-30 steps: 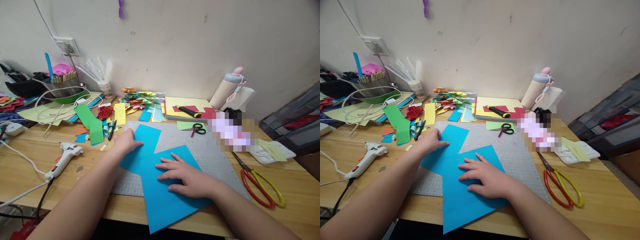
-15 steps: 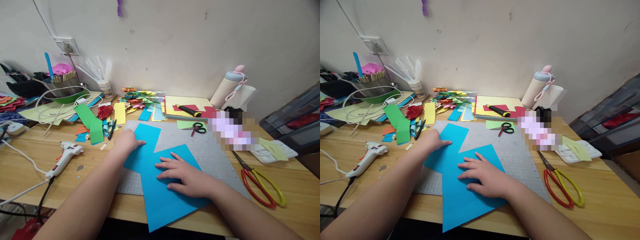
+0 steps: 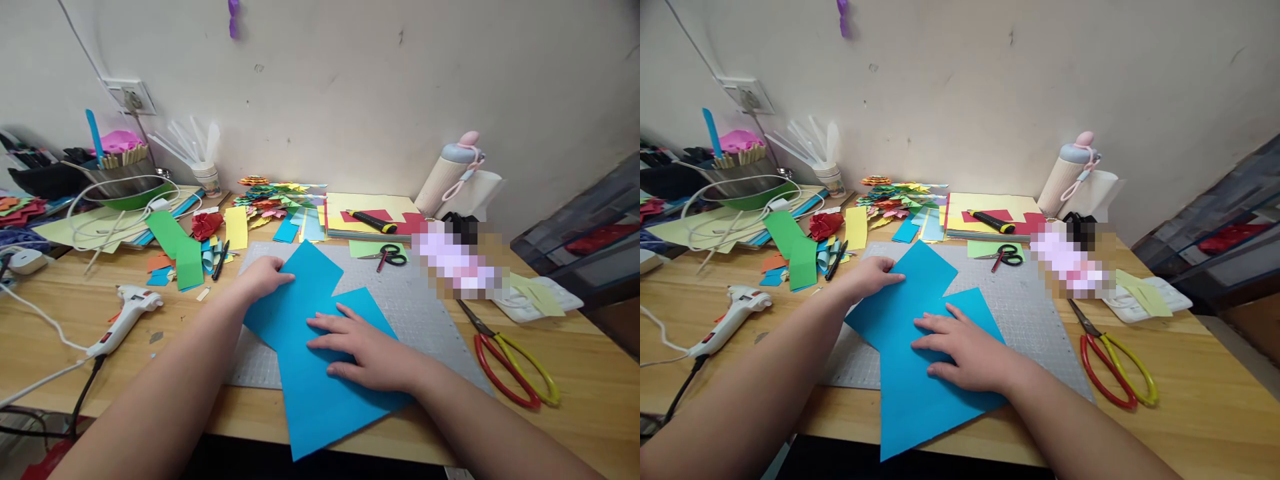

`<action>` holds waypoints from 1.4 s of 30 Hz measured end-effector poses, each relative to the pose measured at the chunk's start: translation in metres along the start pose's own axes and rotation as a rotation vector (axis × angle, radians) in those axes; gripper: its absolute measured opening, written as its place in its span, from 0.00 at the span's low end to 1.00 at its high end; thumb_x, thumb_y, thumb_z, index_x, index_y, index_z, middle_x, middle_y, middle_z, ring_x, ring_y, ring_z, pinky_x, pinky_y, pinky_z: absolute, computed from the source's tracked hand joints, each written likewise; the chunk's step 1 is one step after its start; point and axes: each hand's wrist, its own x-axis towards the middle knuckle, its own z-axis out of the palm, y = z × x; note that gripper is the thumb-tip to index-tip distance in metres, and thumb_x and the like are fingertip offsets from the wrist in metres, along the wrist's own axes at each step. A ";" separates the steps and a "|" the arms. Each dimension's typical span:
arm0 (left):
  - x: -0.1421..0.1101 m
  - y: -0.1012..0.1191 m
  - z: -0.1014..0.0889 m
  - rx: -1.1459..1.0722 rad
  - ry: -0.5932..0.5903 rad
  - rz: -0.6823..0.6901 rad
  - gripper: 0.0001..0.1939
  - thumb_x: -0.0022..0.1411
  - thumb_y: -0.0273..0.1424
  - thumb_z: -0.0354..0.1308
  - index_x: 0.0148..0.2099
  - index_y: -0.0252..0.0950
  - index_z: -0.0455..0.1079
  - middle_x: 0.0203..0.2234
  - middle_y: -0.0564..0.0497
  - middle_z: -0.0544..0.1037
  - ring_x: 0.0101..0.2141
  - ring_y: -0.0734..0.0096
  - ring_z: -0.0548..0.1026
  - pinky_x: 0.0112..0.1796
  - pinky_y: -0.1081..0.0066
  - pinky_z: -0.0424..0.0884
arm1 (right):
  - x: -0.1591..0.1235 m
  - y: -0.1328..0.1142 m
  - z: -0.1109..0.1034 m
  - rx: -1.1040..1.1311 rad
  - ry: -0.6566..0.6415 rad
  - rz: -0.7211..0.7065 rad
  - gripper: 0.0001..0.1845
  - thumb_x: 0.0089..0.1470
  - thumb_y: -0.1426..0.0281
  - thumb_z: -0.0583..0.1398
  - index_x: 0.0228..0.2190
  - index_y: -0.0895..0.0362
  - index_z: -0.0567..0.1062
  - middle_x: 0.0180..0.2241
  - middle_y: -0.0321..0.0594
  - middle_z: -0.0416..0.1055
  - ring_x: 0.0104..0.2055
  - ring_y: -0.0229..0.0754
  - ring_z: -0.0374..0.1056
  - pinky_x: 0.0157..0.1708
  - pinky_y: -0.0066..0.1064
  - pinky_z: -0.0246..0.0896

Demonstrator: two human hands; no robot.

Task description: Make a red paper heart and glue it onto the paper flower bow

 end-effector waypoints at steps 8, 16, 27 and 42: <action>0.050 0.045 -0.016 0.087 0.181 0.203 0.13 0.58 0.38 0.56 0.45 0.42 0.72 0.43 0.50 0.77 0.45 0.56 0.72 0.45 0.66 0.64 | -0.001 0.001 0.001 -0.021 -0.010 -0.042 0.23 0.59 0.64 0.57 0.56 0.47 0.66 0.64 0.37 0.54 0.67 0.45 0.46 0.64 0.53 0.25; 0.024 0.067 -0.008 0.119 0.232 0.216 0.19 0.62 0.35 0.52 0.55 0.39 0.65 0.53 0.44 0.69 0.55 0.51 0.64 0.53 0.57 0.56 | -0.013 0.023 -0.012 -0.039 0.529 0.336 0.15 0.61 0.66 0.51 0.46 0.53 0.72 0.51 0.45 0.70 0.52 0.47 0.66 0.52 0.43 0.59; -0.057 0.037 0.040 0.143 -0.099 0.224 0.33 0.41 0.49 0.67 0.46 0.37 0.65 0.42 0.41 0.74 0.44 0.48 0.72 0.39 0.60 0.67 | -0.019 0.043 -0.020 0.438 0.550 0.651 0.21 0.55 0.59 0.56 0.48 0.55 0.65 0.33 0.39 0.70 0.36 0.44 0.68 0.37 0.36 0.63; -0.058 0.030 0.050 0.032 -0.064 0.273 0.30 0.43 0.47 0.67 0.45 0.38 0.64 0.44 0.44 0.70 0.46 0.53 0.69 0.43 0.61 0.67 | -0.017 0.054 -0.022 0.492 0.568 0.591 0.15 0.51 0.62 0.60 0.41 0.54 0.73 0.36 0.38 0.69 0.28 0.36 0.66 0.26 0.28 0.61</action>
